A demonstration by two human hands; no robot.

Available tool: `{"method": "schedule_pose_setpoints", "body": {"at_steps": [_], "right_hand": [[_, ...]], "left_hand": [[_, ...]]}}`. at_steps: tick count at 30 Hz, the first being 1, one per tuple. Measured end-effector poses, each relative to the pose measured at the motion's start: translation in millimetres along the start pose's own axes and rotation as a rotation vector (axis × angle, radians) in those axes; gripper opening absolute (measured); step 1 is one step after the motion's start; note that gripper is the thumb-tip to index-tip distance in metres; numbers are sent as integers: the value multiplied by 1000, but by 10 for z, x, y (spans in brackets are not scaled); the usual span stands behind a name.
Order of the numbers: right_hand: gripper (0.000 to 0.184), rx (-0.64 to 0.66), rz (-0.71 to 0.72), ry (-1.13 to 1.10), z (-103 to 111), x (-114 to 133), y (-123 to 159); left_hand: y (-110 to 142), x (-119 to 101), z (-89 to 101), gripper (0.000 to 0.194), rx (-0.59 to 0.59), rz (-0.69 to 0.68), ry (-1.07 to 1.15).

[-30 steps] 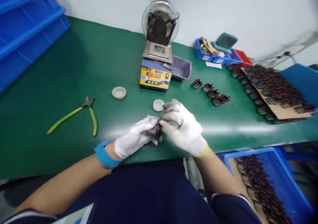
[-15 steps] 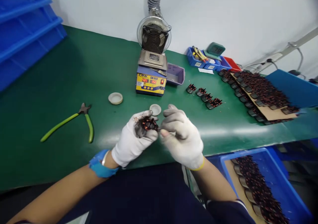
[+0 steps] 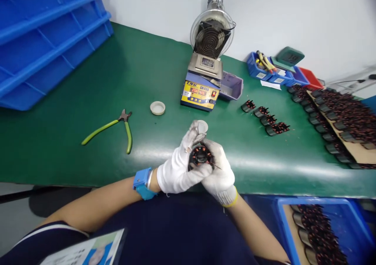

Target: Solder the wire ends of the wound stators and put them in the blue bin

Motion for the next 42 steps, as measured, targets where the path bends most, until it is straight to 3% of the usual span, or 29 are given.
{"method": "schedule_pose_setpoints", "body": {"at_steps": [3, 6, 7, 9, 11, 13, 15, 18, 19, 21, 24, 27, 32, 35, 42], "right_hand": [[62, 52, 158, 91, 120, 43, -35], [65, 74, 237, 228, 264, 39, -37], [65, 74, 246, 268, 305, 28, -34], [65, 78, 245, 309, 370, -1, -26], [67, 82, 240, 289, 424, -15, -21], [70, 72, 231, 267, 479, -25, -26], [70, 57, 217, 284, 526, -53, -47], [66, 53, 202, 344, 543, -165, -115], [65, 53, 195, 359, 534, -225, -152], [61, 37, 146, 378, 513, -387, -251], [55, 74, 16, 425, 417, -665, -427], [55, 233, -87, 559, 258, -860, -560], [57, 442, -101, 642, 89, -943, -652], [60, 450, -150, 586, 79, -998, -692], [71, 360, -482, 451, 203, -1231, -734]], "left_hand": [[-105, -83, 78, 78, 9, -94, -195], [-175, -21, 77, 27, 92, 9, -453], [-183, -3, 80, 23, 109, 64, -459], [-179, 39, 96, 27, 119, 237, -302], [-121, 127, 130, 29, 63, 530, 57], [-59, 173, 153, 37, -56, 765, 468], [-124, 164, 302, 44, -276, 729, 736], [-132, 315, 625, 41, -732, 581, 844], [-81, 421, 649, 40, -848, 609, 863], [20, 625, 582, 39, -965, 710, 890], [134, 825, 428, 41, -937, 832, 818], [182, 919, 338, 49, -816, 872, 701], [196, 961, 346, 57, -771, 886, 638], [186, 954, 336, 58, -754, 902, 639], [190, 927, 276, 60, -722, 944, 660]]}}
Point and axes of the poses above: each hand's wrist, its own y-axis away from the middle knuckle, its own z-axis out of the back of the hand, x = y × z, the point moved 8 cm from there along -y, towards the middle knuckle, and after that the axes turned 11 degrees about y, right-handed, at the moved point
